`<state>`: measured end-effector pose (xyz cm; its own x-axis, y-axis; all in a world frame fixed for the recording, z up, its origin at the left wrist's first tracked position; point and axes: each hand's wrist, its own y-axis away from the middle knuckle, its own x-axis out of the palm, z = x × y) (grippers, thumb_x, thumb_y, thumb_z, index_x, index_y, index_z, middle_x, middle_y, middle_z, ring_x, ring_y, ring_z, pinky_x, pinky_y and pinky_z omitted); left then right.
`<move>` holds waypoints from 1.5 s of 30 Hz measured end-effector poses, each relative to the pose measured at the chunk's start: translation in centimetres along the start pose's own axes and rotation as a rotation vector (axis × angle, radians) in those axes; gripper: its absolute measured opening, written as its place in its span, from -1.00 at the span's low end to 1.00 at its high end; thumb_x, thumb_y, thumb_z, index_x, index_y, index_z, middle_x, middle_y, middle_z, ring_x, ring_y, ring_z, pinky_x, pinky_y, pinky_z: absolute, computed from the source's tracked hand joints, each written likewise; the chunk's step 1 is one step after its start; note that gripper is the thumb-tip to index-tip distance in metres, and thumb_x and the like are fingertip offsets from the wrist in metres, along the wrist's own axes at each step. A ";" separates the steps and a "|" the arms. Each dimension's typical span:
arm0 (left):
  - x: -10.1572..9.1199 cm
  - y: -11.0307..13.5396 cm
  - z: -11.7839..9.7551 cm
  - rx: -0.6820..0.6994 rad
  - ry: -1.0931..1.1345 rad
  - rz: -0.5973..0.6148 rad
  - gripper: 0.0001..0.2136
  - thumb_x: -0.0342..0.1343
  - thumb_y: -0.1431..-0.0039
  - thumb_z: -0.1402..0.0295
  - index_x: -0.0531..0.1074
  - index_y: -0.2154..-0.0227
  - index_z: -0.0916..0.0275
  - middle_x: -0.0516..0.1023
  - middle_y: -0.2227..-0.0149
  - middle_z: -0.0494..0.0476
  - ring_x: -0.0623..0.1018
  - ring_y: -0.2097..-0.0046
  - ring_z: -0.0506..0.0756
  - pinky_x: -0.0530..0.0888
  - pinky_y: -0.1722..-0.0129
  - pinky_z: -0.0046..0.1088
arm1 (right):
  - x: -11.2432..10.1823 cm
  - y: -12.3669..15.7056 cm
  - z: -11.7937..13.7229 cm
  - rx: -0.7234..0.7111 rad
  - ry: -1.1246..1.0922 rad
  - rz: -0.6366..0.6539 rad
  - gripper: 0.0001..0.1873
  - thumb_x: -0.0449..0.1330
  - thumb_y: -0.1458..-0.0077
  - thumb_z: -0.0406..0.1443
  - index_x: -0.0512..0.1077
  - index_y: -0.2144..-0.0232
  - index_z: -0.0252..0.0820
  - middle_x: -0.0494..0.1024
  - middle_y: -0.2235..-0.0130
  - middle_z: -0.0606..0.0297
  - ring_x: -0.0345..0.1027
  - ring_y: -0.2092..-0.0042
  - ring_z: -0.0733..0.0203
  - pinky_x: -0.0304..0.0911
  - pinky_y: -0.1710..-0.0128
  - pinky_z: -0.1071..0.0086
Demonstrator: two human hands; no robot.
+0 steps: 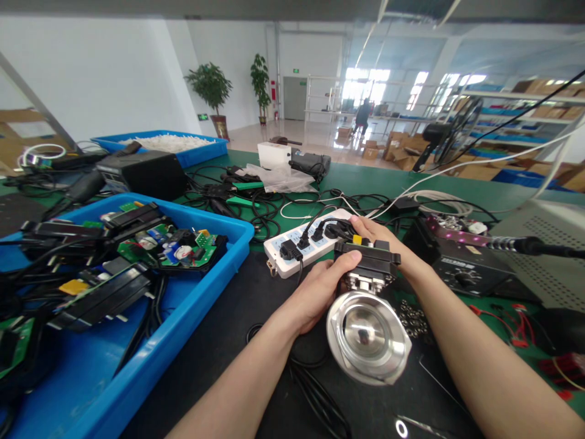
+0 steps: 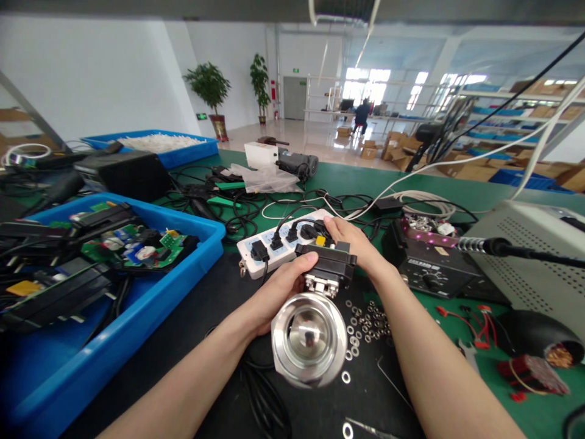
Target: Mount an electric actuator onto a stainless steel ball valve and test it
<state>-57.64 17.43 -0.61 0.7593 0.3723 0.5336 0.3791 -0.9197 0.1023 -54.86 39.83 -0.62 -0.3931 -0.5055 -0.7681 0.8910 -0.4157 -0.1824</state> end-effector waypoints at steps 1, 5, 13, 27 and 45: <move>0.0 0.0 0.0 0.001 -0.001 0.000 -0.52 0.29 -0.26 -0.02 0.63 0.00 0.31 0.71 0.13 0.24 0.62 0.15 0.16 0.45 0.04 -0.32 | 0.0 0.0 0.0 0.001 0.001 -0.003 -0.36 -0.15 -0.44 0.18 0.52 0.04 -0.11 0.64 -0.08 0.07 0.50 -0.12 -0.11 0.31 -0.18 0.08; 0.0 0.0 0.0 0.004 0.001 0.004 -0.52 0.29 -0.26 -0.02 0.63 0.00 0.31 0.71 0.12 0.25 0.63 0.14 0.17 0.46 0.02 -0.31 | 0.0 0.0 0.1 0.006 0.007 -0.008 -0.35 -0.15 -0.43 0.19 0.52 0.04 -0.11 0.64 -0.09 0.06 0.50 -0.13 -0.12 0.32 -0.19 0.07; 0.0 0.0 -0.1 -0.018 0.019 -0.013 -0.53 0.31 -0.24 -0.02 0.63 0.03 0.31 0.72 0.16 0.24 0.63 0.19 0.16 0.47 0.08 -0.34 | -0.1 0.2 0.6 0.030 0.027 -0.008 -0.36 -0.16 -0.44 0.17 0.53 0.05 -0.08 0.63 -0.12 0.05 0.48 -0.15 -0.16 0.30 -0.20 0.02; 0.2 0.0 -0.3 -0.052 0.125 -0.008 -0.63 0.32 -0.23 0.07 0.64 0.11 0.30 0.72 0.12 0.25 0.65 0.13 0.16 0.50 0.07 -0.36 | -0.2 0.2 0.6 0.030 0.022 -0.002 -0.37 -0.16 -0.44 0.15 0.52 0.05 -0.11 0.64 -0.10 0.04 0.49 -0.13 -0.16 0.33 -0.17 0.03; 0.1 0.2 -0.3 -0.027 0.123 0.044 -0.62 0.33 -0.23 0.07 0.65 0.08 0.28 0.72 0.13 0.23 0.64 0.16 0.13 0.49 0.03 -0.37 | -0.1 0.1 0.2 0.009 -0.017 0.001 -0.41 -0.13 -0.43 0.15 0.50 0.08 -0.09 0.64 -0.06 0.07 0.50 -0.10 -0.13 0.30 -0.18 0.05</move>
<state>-57.66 17.25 -0.30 0.7039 0.3150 0.6367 0.3313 -0.9384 0.0980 -54.74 39.72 -0.46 -0.3962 -0.5187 -0.7576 0.8894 -0.4218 -0.1763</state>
